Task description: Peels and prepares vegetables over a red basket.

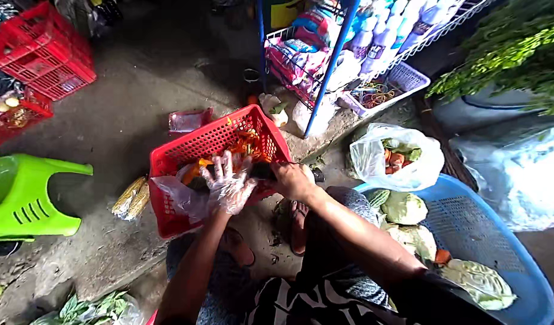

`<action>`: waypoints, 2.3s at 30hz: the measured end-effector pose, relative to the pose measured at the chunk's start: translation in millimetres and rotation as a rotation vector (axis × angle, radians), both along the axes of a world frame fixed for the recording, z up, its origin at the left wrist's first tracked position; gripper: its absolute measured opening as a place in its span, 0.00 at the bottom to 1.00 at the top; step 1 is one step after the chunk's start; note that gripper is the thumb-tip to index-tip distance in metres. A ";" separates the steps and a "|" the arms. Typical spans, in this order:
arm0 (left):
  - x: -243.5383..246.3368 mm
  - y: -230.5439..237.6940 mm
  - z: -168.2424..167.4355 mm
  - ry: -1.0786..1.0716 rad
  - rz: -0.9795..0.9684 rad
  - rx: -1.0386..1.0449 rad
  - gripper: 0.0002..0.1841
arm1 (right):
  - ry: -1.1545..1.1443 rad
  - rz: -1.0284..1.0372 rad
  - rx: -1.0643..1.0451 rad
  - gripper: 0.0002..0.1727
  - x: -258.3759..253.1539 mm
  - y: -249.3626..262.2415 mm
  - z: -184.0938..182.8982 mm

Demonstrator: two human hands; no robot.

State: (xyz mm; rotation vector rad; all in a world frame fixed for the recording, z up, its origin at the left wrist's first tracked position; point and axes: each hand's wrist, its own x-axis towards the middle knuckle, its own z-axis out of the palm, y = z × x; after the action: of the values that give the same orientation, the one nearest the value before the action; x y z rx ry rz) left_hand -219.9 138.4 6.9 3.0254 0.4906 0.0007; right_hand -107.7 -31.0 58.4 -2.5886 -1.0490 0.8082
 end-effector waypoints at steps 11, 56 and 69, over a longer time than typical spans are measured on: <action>63.6 112.9 32.6 0.391 0.199 0.053 0.55 | 0.084 -0.425 0.334 0.27 50.7 -67.1 9.3; 388.7 -40.8 -91.9 0.974 -0.201 -0.058 0.28 | -0.202 -0.397 0.884 0.25 55.3 -86.4 -8.6; 123.3 11.6 50.3 -0.500 0.481 -1.877 0.11 | -0.022 -0.439 0.852 0.36 49.7 -73.0 -5.6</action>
State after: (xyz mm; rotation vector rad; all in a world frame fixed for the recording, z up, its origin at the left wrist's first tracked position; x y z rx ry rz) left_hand -96.6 149.9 57.3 0.9953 0.5895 0.1890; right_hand -58.0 -103.9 52.8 -1.9540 -0.5891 0.1533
